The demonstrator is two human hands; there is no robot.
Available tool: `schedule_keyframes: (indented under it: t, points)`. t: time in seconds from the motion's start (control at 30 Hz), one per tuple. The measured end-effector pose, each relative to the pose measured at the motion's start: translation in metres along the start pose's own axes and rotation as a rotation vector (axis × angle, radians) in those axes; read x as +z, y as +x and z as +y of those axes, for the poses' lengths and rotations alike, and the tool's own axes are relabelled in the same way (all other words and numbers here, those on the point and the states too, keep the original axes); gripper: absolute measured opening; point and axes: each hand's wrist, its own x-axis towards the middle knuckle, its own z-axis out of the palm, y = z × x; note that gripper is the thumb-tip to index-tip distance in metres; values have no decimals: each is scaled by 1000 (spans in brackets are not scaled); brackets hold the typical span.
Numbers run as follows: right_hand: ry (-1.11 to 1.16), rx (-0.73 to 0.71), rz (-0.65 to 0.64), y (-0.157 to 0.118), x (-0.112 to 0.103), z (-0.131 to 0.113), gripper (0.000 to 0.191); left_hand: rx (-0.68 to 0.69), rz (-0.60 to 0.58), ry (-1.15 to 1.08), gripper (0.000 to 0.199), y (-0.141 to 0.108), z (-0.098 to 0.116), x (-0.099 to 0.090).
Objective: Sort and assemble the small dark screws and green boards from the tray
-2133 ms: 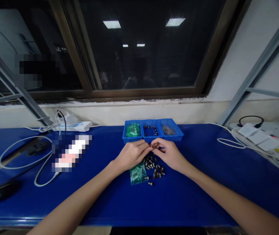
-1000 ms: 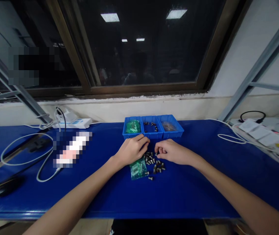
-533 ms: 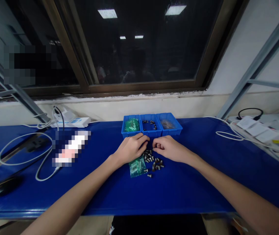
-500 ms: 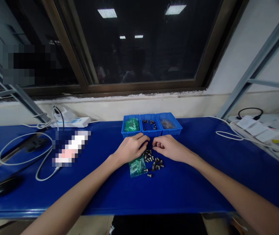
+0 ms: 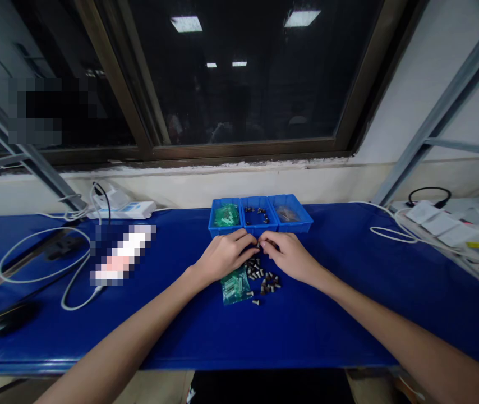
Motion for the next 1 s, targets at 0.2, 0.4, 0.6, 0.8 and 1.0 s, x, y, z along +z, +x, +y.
schedule_keyframes:
  t: [0.2, 0.4, 0.6, 0.8, 1.0]
  points:
    - [16, -9, -22, -1, 4, 4, 12, -35, 18, -59, 25, 0, 0, 1]
    - [-1, 6, -41, -2, 5, 3, 22, -27, 39, -66, 27, 0, 3, 2]
    - [17, 9, -2, -2, 2, -1, 25, -40, 67, -69, 27, 0, 3, 0]
    - [94, 13, 43, -2, 2, -1, 21, -35, 61, -62, 21, -2, 2, 3]
    - [199, -1, 108, -2, 5, 1, 14, -35, 28, -54, 21, -1, 3, 1]
